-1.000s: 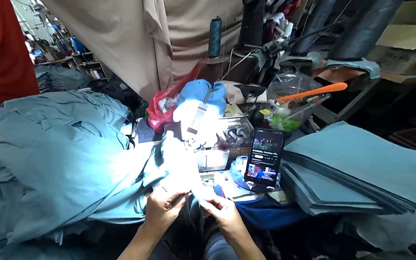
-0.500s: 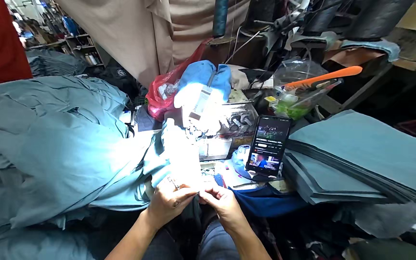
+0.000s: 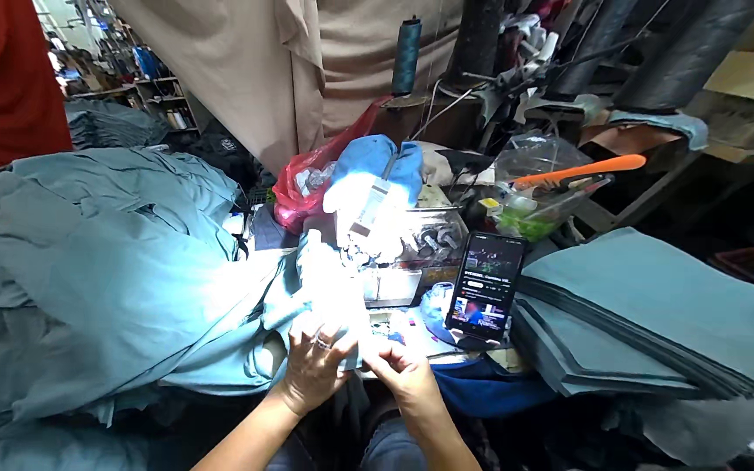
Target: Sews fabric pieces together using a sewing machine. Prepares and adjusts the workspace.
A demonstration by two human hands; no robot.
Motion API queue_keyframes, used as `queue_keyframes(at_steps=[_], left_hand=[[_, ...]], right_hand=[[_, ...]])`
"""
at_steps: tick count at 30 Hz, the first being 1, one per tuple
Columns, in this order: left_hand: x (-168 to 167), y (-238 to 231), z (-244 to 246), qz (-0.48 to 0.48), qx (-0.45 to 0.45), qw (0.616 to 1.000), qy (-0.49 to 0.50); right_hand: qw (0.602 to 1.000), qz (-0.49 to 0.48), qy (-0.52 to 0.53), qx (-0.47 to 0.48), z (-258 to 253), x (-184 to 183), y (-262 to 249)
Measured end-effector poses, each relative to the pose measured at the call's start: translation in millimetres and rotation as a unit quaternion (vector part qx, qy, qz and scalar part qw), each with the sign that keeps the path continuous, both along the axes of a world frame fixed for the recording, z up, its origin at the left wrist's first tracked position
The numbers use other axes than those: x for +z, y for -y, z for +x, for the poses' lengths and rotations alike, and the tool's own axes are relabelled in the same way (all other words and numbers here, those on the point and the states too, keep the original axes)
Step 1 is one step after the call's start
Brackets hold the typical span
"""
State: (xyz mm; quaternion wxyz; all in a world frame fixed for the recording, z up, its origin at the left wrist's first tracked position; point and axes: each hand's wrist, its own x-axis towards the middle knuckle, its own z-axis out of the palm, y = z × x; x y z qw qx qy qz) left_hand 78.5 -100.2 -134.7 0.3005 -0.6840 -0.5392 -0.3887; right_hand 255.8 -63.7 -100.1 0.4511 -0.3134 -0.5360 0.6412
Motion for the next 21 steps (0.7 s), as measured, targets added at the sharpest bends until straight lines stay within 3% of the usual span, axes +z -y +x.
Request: queue_keyframes(at_steps=[3, 8, 16, 21], left_hand=[[20, -14, -2, -0.029, 0.063, 0.997, -0.037], [43, -22, 8, -0.203, 0.134, 0.968, -0.055], [55, -29, 9, -0.244, 0.156, 0.955, -0.069], [68, -34, 3, -0.237, 0.109, 0.963, -0.066]], right_hand=[[0.997, 0.038, 0.071, -0.013, -4, -16, -1], [0.992, 0.050, 0.110, -0.027, -9, -26, 2], [0.991, 0.050, 0.107, -0.054, -14, -18, -12], [0.993, 0.035, 0.098, -0.059, -27, -3, -36]])
